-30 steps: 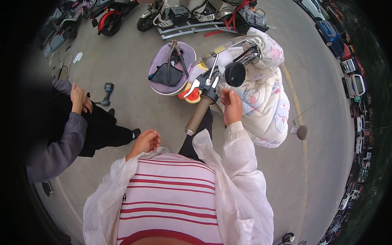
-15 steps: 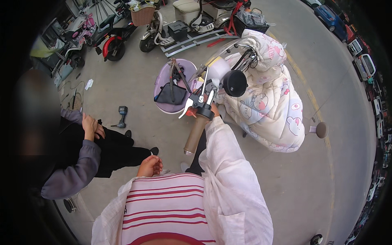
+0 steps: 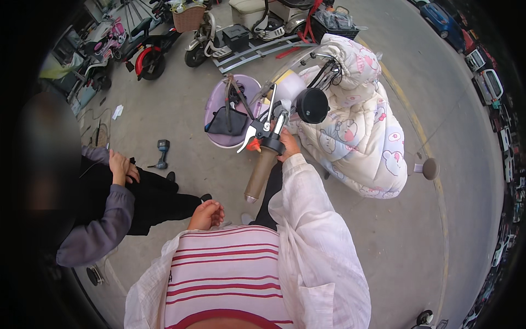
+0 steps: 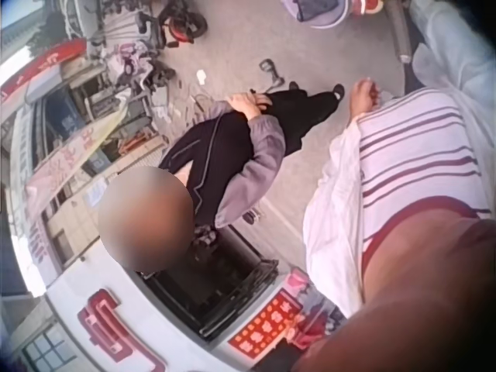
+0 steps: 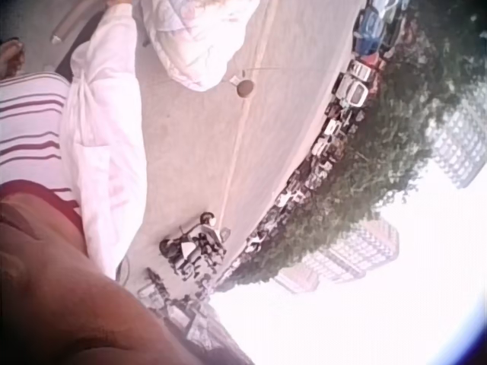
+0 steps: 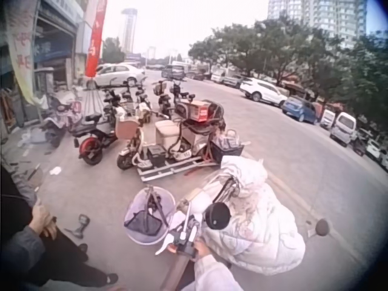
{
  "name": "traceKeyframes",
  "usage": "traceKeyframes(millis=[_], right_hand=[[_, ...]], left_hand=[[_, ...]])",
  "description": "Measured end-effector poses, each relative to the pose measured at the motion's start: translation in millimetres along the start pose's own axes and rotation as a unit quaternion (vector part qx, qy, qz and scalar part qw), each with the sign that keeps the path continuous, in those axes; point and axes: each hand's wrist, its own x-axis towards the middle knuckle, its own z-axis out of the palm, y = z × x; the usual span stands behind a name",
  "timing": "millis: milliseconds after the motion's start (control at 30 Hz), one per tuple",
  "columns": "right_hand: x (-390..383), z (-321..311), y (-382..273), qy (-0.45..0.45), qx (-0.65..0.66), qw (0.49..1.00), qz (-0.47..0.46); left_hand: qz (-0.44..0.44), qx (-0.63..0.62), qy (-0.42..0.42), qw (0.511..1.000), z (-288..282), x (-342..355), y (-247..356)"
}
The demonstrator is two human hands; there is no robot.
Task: The person uses pliers to adjust a component on the scooter's handlebar, then retrieves a lubricant can and sprays the handlebar mechanism. They repeatedly test the handlebar grip and lever movement after applying the lubricant.
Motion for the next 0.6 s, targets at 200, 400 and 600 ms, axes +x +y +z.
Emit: traceKeyframes(millis=[200, 400, 600], right_hand=[[-26.1, 4.7, -6.9, 0.033, -0.057, 0.997, 0.040], [-93.4, 63.9, -20.1, 0.083, -0.344, 0.905, -0.237], [-100.2, 88.3, -33.5, 0.125, -0.547, 0.786, -0.260]], left_hand=[[0.013, -0.022, 0.013, 1.000, -4.5, -2.0, -2.4], [0.023, -0.029, -0.003, 0.999, -2.8, 0.1, -6.7], [0.027, -0.005, -0.035, 0.999, 5.3, 1.8, -5.9]])
